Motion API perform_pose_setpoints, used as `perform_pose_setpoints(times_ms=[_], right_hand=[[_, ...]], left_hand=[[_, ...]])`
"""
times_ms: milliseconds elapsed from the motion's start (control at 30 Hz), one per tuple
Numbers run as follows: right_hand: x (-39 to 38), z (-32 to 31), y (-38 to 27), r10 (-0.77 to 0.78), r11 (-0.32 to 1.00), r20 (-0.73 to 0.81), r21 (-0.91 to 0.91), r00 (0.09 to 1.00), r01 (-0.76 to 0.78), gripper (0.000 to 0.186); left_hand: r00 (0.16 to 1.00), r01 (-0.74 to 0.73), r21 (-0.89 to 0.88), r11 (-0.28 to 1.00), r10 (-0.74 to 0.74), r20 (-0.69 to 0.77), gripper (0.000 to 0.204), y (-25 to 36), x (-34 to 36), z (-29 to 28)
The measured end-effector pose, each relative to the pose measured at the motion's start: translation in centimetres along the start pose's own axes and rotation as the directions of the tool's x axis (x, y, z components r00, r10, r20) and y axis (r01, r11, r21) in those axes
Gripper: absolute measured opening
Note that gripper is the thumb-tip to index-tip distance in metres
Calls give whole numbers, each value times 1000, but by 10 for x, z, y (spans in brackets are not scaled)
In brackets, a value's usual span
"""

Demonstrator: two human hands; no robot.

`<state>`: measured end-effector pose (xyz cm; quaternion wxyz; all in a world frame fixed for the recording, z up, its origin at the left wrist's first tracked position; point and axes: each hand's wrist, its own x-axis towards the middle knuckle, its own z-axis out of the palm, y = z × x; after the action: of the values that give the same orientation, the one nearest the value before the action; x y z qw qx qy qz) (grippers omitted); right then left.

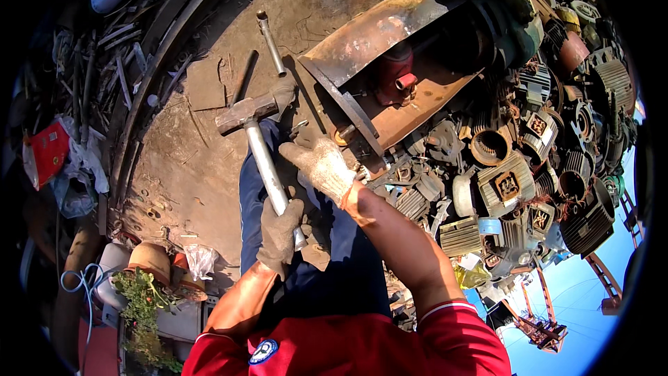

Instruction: The person is working on a metal part, using a hammer to strike it and a wrench to adjust bolts. The task involves repetitive hammering and wrench adjustments on a circular metal component.

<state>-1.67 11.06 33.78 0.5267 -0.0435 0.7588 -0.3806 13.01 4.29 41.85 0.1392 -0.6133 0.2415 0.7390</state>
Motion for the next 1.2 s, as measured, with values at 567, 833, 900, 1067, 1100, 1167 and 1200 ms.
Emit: perform_pose_setpoints(times_ms=[567,833,900,1067,1100,1167,1200], right_hand=[[57,-226,-20,-231,715,-496,-670,837,-199,47],[46,-216,-133,38,927,-505,-305,862,-219,38],[28,-225,-179,-232,856,-460,-515,857,-45,34],[-39,-278,-291,-697,297,36,-894,717,334,36],[-40,-290,-284,-697,393,51,-807,715,441,36],[-26,-300,-255,-692,544,7,-653,722,527,35],[-9,-295,-225,-675,564,-120,-720,728,405,34]], left_hand=[[711,-695,558,453,546,443,40,-19,102,28],[876,-471,746,471,348,334,41,-46,147,4],[918,-387,818,426,263,297,43,-47,150,13],[913,-402,734,547,305,272,44,-84,156,18],[946,-320,791,521,224,235,43,-83,154,26],[917,-397,772,496,251,311,43,-88,150,28],[902,-430,762,483,265,341,43,-92,151,27]])
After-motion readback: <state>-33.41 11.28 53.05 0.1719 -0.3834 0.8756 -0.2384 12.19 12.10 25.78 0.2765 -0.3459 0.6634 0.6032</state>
